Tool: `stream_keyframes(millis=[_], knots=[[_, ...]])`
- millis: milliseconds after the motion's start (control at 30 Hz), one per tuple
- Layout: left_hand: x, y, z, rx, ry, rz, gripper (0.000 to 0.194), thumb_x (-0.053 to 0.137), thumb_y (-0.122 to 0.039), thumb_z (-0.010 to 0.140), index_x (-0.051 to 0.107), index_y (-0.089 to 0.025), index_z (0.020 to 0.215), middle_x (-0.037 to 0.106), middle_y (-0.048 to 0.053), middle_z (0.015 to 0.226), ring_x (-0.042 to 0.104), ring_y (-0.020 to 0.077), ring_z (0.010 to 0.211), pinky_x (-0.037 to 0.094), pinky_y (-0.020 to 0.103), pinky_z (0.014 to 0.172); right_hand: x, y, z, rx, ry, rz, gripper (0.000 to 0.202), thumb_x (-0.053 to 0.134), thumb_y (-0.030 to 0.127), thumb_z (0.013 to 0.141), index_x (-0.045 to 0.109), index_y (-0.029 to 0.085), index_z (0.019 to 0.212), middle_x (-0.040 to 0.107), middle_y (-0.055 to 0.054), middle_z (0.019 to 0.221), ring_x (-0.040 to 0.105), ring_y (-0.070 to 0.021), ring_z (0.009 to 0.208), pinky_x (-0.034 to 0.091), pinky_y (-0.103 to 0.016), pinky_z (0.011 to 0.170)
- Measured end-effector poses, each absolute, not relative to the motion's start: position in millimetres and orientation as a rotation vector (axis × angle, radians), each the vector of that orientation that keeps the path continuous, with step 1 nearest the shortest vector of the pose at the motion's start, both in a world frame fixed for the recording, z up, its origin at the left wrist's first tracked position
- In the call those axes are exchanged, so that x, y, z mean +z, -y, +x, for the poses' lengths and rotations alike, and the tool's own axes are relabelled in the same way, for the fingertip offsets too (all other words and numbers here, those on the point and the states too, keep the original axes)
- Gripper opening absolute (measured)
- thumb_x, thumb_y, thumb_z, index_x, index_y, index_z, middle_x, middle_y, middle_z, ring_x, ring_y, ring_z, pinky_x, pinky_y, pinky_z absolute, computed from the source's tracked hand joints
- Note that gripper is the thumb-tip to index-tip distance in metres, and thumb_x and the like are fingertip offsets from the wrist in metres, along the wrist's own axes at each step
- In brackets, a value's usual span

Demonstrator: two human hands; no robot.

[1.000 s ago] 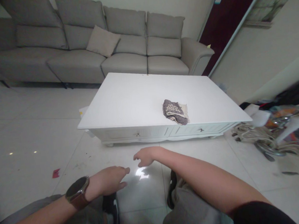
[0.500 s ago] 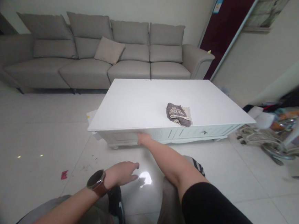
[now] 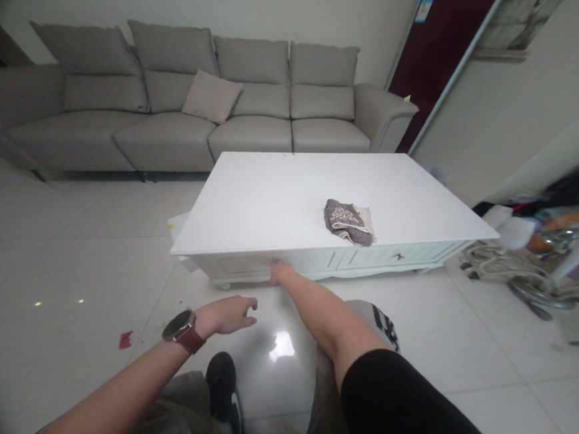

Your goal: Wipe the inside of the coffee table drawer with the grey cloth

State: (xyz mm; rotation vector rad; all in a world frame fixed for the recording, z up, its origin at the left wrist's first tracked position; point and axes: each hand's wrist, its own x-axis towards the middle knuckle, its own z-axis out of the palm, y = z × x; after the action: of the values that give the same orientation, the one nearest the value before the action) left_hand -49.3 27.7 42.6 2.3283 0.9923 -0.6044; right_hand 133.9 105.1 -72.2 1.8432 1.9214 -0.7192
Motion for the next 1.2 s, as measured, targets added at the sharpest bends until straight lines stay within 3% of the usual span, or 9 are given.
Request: stream_keyframes(millis=[200,400,533,667,933,1100,1200], knots=[[30,-63,-64,-0.500,-1.094,2.299,0.041,0.056,-0.036,0.090,0.064,-0.015,0.125,0.073,0.013,0.112,0.069,0.0262,0.099,0.050,0.033,0.085,-75,-112,140,-0.728,-1.934,1.792,0.057,0.069,0.017,0.073,0.066,0.013,0.130,0.067,-0.019,0.129,0.066,-0.0300,0.115,0.054,-0.036,0.095],[25,-72,-66,-0.462,-1.112,2.349,0.036,0.055,-0.032,0.090,0.064,-0.015,0.120,0.071,0.014,0.118,0.067,0.0263,0.105,0.050,0.033,0.089,-73,-102,135,-0.738,-1.949,1.719,0.040,0.069,0.018,0.072,0.075,0.010,0.111,0.074,-0.018,0.115,0.072,-0.0301,0.101,0.056,-0.036,0.089],[22,-72,-63,-0.419,-1.133,2.377,0.040,0.056,-0.028,0.088,0.060,-0.014,0.125,0.064,0.016,0.129,0.064,0.0274,0.113,0.047,0.035,0.098,-73,-87,128,-0.711,-1.989,1.670,0.046,0.072,0.022,0.069,0.074,0.012,0.114,0.070,-0.018,0.125,0.067,-0.0319,0.114,0.053,-0.037,0.094],[20,-73,-59,-0.376,-1.120,2.384,0.043,0.058,-0.026,0.088,0.055,-0.012,0.128,0.056,0.017,0.137,0.059,0.0264,0.121,0.044,0.034,0.104,-68,-72,125,-0.705,-1.990,1.633,0.051,0.074,0.030,0.069,0.073,0.014,0.117,0.069,-0.018,0.127,0.066,-0.0334,0.114,0.054,-0.040,0.095],[15,-63,-43,-0.462,-1.168,2.384,0.046,0.062,-0.036,0.087,0.055,-0.015,0.127,0.052,0.017,0.130,0.054,0.0294,0.121,0.045,0.038,0.102,-49,-41,128,-0.770,-2.014,1.461,0.048,0.065,0.040,0.078,0.073,0.015,0.119,0.077,-0.012,0.100,0.071,-0.0295,0.099,0.056,-0.037,0.086],[22,-61,-36,-0.375,-1.154,2.537,0.035,0.064,-0.033,0.084,0.057,-0.019,0.116,0.054,0.014,0.127,0.052,0.0302,0.120,0.046,0.041,0.099,-30,-24,130,-0.776,-2.078,1.327,0.040,0.069,0.032,0.076,0.075,0.016,0.112,0.075,-0.014,0.111,0.069,-0.0300,0.106,0.053,-0.036,0.089],[23,-61,-35,-0.465,-1.159,2.522,0.033,0.061,-0.030,0.087,0.056,-0.017,0.117,0.058,0.016,0.127,0.055,0.0305,0.119,0.045,0.041,0.099,-8,-22,137,-0.776,-2.237,1.269,0.036,0.064,0.028,0.080,0.073,0.022,0.115,0.075,-0.009,0.112,0.068,-0.0265,0.106,0.051,-0.032,0.088]])
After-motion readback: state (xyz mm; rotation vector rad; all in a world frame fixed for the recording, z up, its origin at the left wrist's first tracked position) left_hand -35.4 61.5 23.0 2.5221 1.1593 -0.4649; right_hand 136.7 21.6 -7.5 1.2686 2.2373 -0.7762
